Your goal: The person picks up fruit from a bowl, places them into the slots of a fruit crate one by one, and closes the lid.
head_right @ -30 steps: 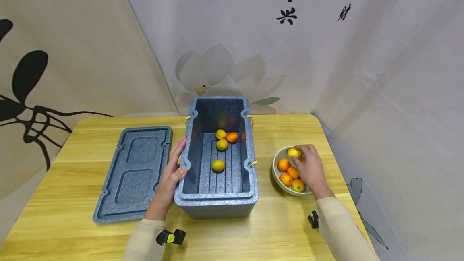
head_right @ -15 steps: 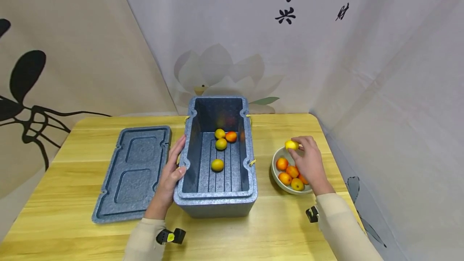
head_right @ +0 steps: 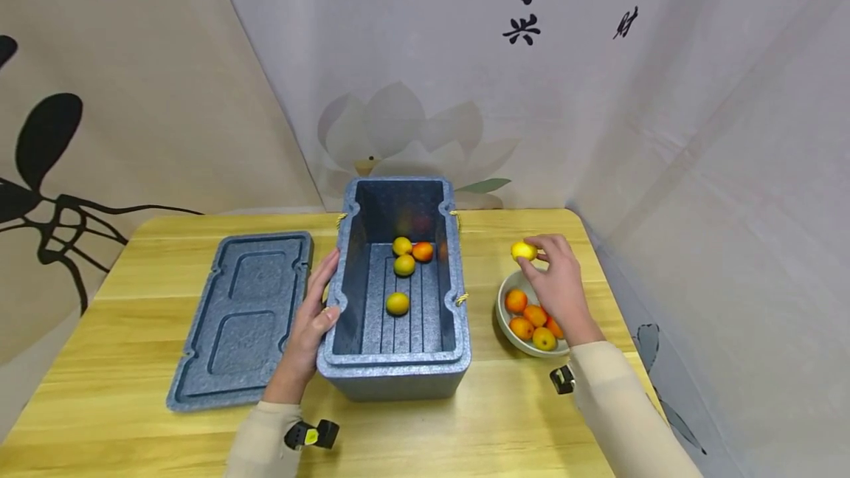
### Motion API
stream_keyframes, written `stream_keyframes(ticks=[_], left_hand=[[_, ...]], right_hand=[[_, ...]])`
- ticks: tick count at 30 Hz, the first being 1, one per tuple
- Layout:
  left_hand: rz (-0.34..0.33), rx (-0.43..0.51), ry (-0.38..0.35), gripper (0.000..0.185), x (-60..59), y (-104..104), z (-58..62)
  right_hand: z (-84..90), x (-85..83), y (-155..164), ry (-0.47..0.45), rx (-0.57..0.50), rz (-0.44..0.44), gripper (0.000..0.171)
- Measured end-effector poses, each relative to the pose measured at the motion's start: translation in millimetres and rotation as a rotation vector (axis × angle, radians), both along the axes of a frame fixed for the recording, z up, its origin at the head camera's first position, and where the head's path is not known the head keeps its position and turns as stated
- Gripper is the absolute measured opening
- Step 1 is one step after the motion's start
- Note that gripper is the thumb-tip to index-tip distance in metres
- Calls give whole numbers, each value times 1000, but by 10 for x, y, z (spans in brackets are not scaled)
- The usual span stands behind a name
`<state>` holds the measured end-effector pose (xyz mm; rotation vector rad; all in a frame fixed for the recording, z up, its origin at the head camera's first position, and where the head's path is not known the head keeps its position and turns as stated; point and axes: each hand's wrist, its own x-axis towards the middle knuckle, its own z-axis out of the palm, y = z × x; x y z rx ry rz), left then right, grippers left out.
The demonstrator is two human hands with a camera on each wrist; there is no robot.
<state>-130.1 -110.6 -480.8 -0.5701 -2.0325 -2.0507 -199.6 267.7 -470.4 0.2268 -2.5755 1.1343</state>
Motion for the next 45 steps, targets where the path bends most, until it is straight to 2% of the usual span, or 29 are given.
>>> stream_keyframes(ticks=[9,24,34,40,45], left_hand=[[-3,4,5,68,2,0,5],[-6,6,13,69,-10,13,0],[-5,5,8,69,-11,11,3],[-3,6,3,68,-5,-1,1],[-4,7,-3,69,-3,0,-3]], right_hand=[[171,-90,-123,109,-11,38,33],[551,-171,-416,267,-5,105,35],[765,-286,-676,336,-27,207,37],[845,-324,-817,335,-69,272,36],[887,-352,-906,331,-72,285,36]])
